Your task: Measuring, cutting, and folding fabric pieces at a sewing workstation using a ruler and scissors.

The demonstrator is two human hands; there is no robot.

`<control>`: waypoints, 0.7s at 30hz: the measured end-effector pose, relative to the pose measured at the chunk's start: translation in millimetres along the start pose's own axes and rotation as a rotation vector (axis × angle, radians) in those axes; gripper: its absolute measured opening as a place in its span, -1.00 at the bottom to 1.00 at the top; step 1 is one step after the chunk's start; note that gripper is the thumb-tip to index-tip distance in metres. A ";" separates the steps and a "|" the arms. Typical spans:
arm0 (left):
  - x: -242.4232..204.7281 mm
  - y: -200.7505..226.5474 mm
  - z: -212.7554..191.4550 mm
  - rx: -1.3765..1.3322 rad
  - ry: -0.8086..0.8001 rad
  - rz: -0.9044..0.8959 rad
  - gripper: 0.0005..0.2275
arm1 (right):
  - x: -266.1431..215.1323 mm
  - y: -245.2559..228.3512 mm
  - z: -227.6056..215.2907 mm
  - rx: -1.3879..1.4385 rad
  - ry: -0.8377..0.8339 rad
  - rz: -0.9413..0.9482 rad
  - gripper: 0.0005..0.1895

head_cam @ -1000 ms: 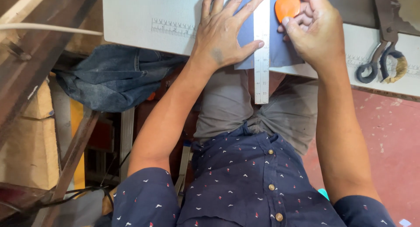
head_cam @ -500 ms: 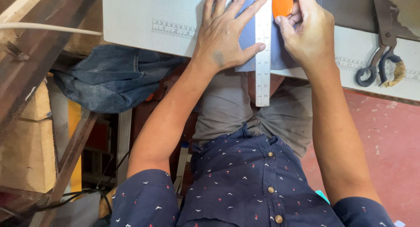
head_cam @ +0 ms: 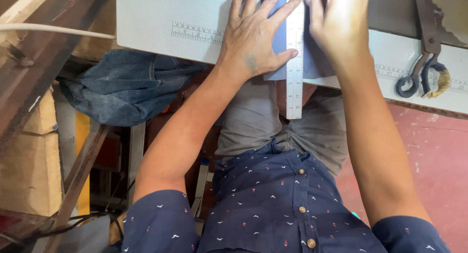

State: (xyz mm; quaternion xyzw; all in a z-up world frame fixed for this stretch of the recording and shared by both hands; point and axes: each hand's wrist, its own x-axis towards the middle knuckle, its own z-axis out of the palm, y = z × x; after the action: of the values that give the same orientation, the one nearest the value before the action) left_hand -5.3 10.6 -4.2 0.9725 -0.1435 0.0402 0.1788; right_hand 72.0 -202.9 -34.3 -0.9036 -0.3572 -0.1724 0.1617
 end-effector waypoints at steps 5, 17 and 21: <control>-1.2 -0.5 2.2 -0.004 -0.028 -0.025 -0.26 | -53.3 -86.1 -93.1 0.288 -0.271 0.233 -0.49; 12.8 -3.0 1.9 0.127 0.090 -0.004 -0.20 | -40.7 -57.0 -59.4 0.473 -0.050 0.402 -0.54; -3.5 -12.1 -10.5 0.056 -0.076 -0.084 -0.24 | -47.6 -53.7 -55.3 0.485 -0.049 0.438 -0.52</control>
State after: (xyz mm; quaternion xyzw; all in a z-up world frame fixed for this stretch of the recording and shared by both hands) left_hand -5.3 26.1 1.0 0.9832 -0.1079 -0.0005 0.1475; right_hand -9.1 -216.8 3.5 -0.8981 -0.1886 -0.0214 0.3968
